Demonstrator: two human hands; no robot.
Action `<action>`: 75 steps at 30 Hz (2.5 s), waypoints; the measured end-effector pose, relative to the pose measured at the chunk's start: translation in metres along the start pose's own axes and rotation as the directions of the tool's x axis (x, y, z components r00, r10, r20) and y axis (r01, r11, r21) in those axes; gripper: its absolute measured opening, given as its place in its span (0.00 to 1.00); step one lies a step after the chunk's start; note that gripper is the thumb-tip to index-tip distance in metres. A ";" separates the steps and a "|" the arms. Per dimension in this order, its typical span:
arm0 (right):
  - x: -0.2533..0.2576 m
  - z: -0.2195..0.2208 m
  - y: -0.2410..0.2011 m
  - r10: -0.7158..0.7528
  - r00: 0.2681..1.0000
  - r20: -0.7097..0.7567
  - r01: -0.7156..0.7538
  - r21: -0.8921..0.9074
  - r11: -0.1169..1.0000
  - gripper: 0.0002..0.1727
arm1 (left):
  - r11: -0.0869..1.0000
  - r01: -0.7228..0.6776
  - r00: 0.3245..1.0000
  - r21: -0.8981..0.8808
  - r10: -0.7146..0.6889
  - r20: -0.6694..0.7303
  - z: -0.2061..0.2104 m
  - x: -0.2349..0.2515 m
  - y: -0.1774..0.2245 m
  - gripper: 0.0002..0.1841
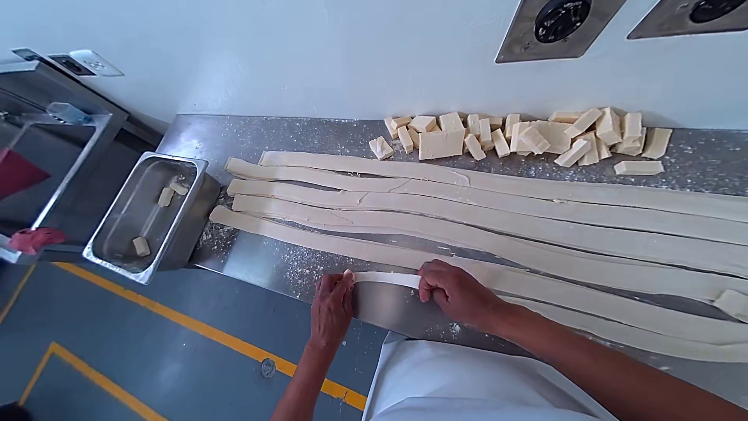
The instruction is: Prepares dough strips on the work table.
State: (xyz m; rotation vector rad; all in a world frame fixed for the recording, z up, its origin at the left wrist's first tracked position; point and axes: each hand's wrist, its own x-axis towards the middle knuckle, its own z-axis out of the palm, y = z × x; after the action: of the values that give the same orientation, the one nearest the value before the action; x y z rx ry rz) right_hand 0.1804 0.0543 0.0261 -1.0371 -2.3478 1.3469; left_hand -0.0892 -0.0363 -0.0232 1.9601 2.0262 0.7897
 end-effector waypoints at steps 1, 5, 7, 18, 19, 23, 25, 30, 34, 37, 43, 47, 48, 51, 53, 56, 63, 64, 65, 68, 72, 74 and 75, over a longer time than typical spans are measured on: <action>-0.006 0.003 0.002 -0.012 1.000 0.009 0.012 -0.010 1.000 0.12 | 0.999 0.015 1.000 -0.036 -0.015 0.012 -0.002 0.002 -0.002 0.12; -0.028 0.014 0.005 0.002 0.996 -0.085 0.003 0.051 0.999 0.14 | 0.978 0.161 0.986 -0.130 -0.166 -0.025 0.006 0.004 0.000 0.19; -0.034 0.016 0.002 0.110 0.991 -0.074 -0.099 0.137 0.986 0.15 | 0.978 0.156 0.986 -0.136 -0.162 -0.033 0.017 -0.001 0.004 0.24; -0.030 -0.003 -0.015 0.456 0.803 0.385 -0.460 -0.088 0.884 0.18 | 0.995 0.007 0.998 -0.101 -0.013 -0.058 0.031 -0.002 0.015 0.16; -0.029 -0.003 -0.017 0.456 0.802 0.384 -0.453 -0.105 0.885 0.18 | 0.993 0.015 0.999 -0.121 -0.020 -0.039 0.026 -0.001 0.014 0.15; -0.030 -0.004 -0.021 0.401 0.848 0.348 -0.373 -0.146 0.916 0.19 | 0.984 0.009 0.998 -0.176 -0.020 -0.060 0.029 0.000 0.002 0.18; -0.031 -0.004 -0.019 0.342 0.859 0.382 -0.306 -0.153 0.940 0.19 | 0.979 0.000 0.996 -0.203 -0.019 -0.092 0.033 0.002 0.008 0.15; -0.027 0.001 -0.019 0.189 0.862 0.471 -0.121 -0.170 0.978 0.18 | 0.996 0.007 0.981 -0.086 -0.023 -0.191 0.036 0.013 0.015 0.11; -0.023 0.005 -0.019 0.152 0.864 0.480 -0.074 -0.177 0.981 0.18 | 0.995 -0.039 0.998 -0.096 0.034 -0.056 0.028 0.004 0.027 0.14; -0.019 0.009 -0.018 0.128 0.847 0.515 -0.049 -0.163 0.985 0.18 | 0.986 0.065 0.995 -0.157 -0.076 -0.069 0.023 0.010 0.020 0.13; -0.025 0.009 -0.011 -0.004 0.875 0.484 0.042 -0.066 0.997 0.17 | 0.975 0.097 0.984 -0.199 -0.124 -0.130 0.040 0.010 0.028 0.12; -0.029 0.013 -0.005 -0.072 0.938 0.338 0.075 0.005 0.997 0.17 | 0.993 0.006 0.988 -0.118 -0.024 -0.152 0.044 0.006 0.022 0.12; -0.029 0.013 -0.005 -0.070 0.944 0.322 0.068 0.018 0.998 0.17 | 0.993 -0.036 0.994 -0.110 0.025 -0.104 0.043 0.003 0.025 0.14; -0.029 0.011 -0.005 -0.031 0.927 0.374 0.016 0.044 0.999 0.18 | 0.985 -0.042 0.999 -0.167 0.043 -0.002 0.030 -0.001 0.027 0.14; -0.025 0.010 -0.007 -0.017 0.910 0.414 -0.005 0.052 0.999 0.18 | 0.980 -0.002 0.999 -0.200 -0.005 -0.034 0.029 0.003 0.020 0.14; -0.022 0.007 -0.010 0.003 0.891 0.454 -0.029 0.050 0.998 0.18 | 0.977 0.011 0.998 -0.215 -0.024 -0.058 0.041 0.001 0.021 0.19; -0.016 0.006 -0.015 0.024 0.862 0.506 -0.060 0.054 0.997 0.16 | 0.991 -0.073 0.990 -0.116 0.057 -0.130 0.054 0.004 0.028 0.15; -0.016 0.006 -0.015 0.027 0.866 0.499 -0.063 0.054 0.997 0.16 | 0.986 -0.103 0.992 -0.129 0.093 -0.084 0.051 0.000 0.030 0.16; -0.015 0.007 -0.014 0.028 0.869 0.495 -0.060 0.050 0.997 0.16 | 0.982 -0.112 0.993 -0.151 0.105 -0.053 0.047 -0.002 0.031 0.16; -0.015 0.010 -0.013 0.008 0.884 0.467 -0.035 0.049 0.998 0.15 | 0.975 -0.046 0.998 -0.216 0.033 -0.062 0.041 0.002 0.022 0.15; -0.020 0.006 -0.013 0.022 0.906 0.423 -0.049 0.052 0.997 0.15 | 0.975 -0.043 0.998 -0.219 0.030 -0.060 0.051 0.002 0.024 0.18; -0.023 0.003 -0.014 0.038 0.896 0.443 -0.068 0.051 0.996 0.16 | 0.983 -0.019 0.995 -0.185 0.000 -0.102 0.051 0.006 0.026 0.14; -0.024 0.003 -0.014 0.033 0.890 0.454 -0.061 0.046 0.997 0.16 | 0.989 -0.023 0.993 -0.149 0.005 -0.119 0.052 0.006 0.024 0.13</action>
State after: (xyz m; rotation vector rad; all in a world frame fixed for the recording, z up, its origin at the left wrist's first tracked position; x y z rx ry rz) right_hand 0.1900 0.0314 0.0396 -0.8344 -2.5901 1.8349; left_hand -0.0426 -0.0193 -0.0526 1.8867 1.9547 1.0533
